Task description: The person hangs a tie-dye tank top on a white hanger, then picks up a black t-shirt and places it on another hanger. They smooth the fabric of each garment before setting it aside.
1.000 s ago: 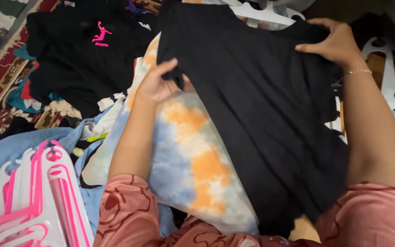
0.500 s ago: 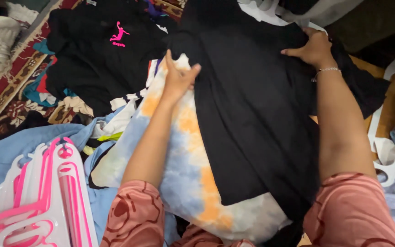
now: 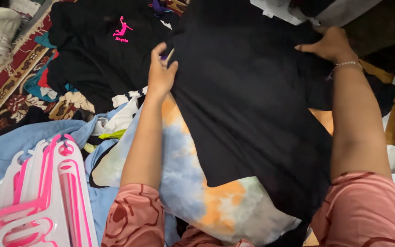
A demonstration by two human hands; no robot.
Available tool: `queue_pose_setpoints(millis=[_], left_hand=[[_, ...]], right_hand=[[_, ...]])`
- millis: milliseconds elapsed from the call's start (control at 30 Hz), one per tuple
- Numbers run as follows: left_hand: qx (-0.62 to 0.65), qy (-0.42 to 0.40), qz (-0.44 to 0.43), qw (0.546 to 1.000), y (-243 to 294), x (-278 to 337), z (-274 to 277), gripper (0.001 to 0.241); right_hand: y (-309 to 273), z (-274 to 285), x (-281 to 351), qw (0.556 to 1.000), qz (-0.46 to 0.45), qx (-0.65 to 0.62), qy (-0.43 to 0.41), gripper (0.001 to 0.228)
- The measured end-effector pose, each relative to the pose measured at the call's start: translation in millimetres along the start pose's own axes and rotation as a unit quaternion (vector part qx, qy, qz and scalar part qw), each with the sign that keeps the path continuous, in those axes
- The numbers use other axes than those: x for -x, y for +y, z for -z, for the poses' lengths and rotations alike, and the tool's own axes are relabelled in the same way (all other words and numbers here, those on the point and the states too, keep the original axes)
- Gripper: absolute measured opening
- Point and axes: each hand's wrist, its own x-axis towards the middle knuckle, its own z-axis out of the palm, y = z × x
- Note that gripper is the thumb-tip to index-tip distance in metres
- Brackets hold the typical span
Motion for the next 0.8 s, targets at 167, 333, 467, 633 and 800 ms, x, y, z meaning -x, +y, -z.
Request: queue_pose_setpoints(millis=[167, 333, 467, 633, 800], left_hand=[[-0.030, -0.082, 0.121, 0.989, 19.7, 9.6, 5.5, 0.054], [-0.008, -0.140, 0.207, 0.968, 52.2, 27.8, 6.7, 0.080], [0.016, -0.132, 0.168, 0.977, 20.9, 18.0, 9.0, 0.078], [-0.024, -0.117, 0.175, 0.977, 24.3, 24.1, 3.3, 0.077], [0.047, -0.172, 0.184, 0.967, 18.4, 38.8, 2.9, 0.090]], right_hand=[[20.6, -1.5, -29.3, 0.960, 0.230, -0.031, 0.158, 0.079], [31.4, -29.6, -50.6, 0.961, 0.182, 0.103, 0.183, 0.079], [33.3, -55.6, -22.4, 0.963, 0.179, 0.082, 0.185, 0.074], [49.5, -67.0, 30.4, 0.947, 0.247, 0.035, 0.201, 0.053], [83.3, -77.9, 95.5, 0.937, 0.291, 0.019, 0.193, 0.042]])
